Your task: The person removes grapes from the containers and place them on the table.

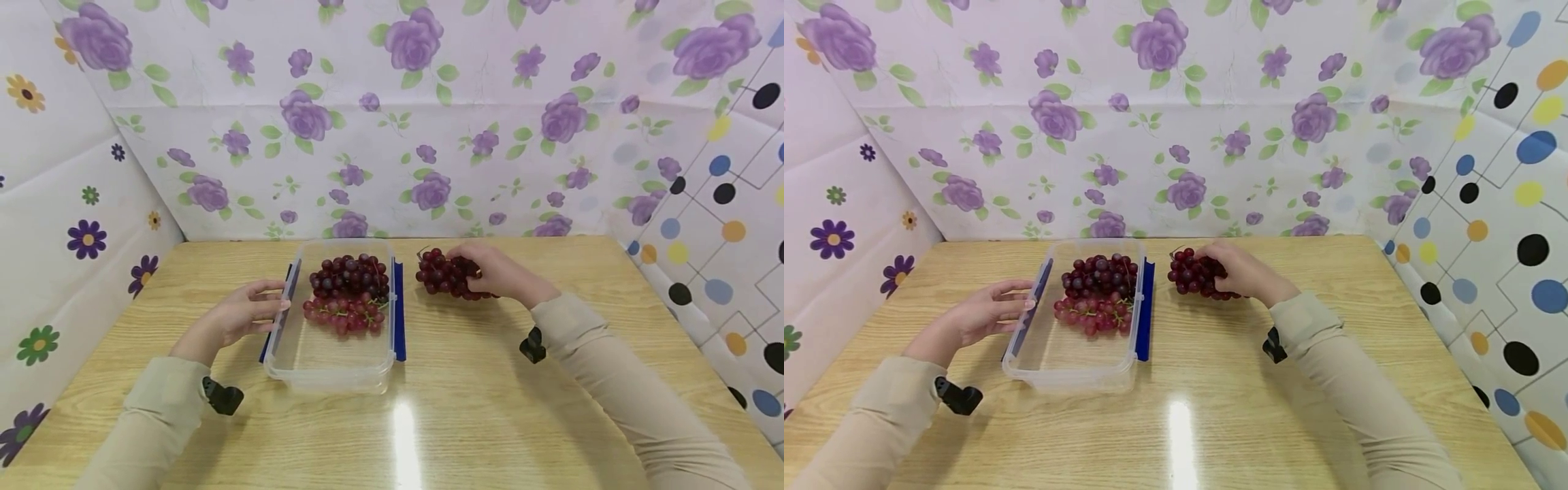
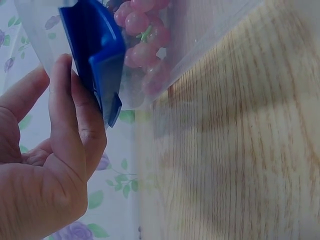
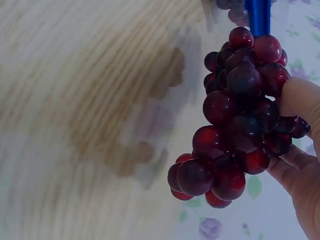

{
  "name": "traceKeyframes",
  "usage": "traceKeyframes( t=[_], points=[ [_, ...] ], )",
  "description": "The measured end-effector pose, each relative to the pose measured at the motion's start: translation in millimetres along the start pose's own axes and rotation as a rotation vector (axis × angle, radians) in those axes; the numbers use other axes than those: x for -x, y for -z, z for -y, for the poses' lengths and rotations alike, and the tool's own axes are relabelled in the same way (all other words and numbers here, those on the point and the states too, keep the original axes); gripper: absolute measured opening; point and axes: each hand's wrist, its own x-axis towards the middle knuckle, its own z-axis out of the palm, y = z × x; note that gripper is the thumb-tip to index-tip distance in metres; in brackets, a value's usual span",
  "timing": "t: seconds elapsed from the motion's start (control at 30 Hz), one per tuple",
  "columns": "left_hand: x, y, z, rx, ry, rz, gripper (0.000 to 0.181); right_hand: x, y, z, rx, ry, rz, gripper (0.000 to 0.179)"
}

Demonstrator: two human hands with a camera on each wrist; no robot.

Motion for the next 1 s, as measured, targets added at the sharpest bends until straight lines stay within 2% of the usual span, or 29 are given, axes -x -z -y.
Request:
traceKeyframes(
  t=[0.33, 0.47, 0.63, 0.87, 1.0],
  points=[
    [-1.4, 0.1, -1.7, -0.027, -0.002, -0.004, 0.074, 5.9, -12.2, -6.0, -0.057, -0.056, 0.008, 0.053],
    [-0.6, 0.4, -2.3, -0.066, -0.012, -0.013, 0.073, 6.8, -15.6, -7.3, -0.079, -0.073, 0.004, 0.053],
    [0.7, 0.5, -3.1, -0.108, -0.031, -0.017, 0.071, 8.1, -19.2, -6.8, -0.114, -0.089, -0.004, 0.054],
    [1.0, -0.2, -2.2, -0.121, -0.052, -0.008, 0.071, 10.6, -21.1, -5.2, -0.138, -0.122, 0.028, 0.057],
    [0.4, 0.3, -1.7, -0.164, -0.091, -0.019, 0.067, 10.6, -21.4, -6.1, -0.158, -0.124, 0.038, 0.057]
  ],
)
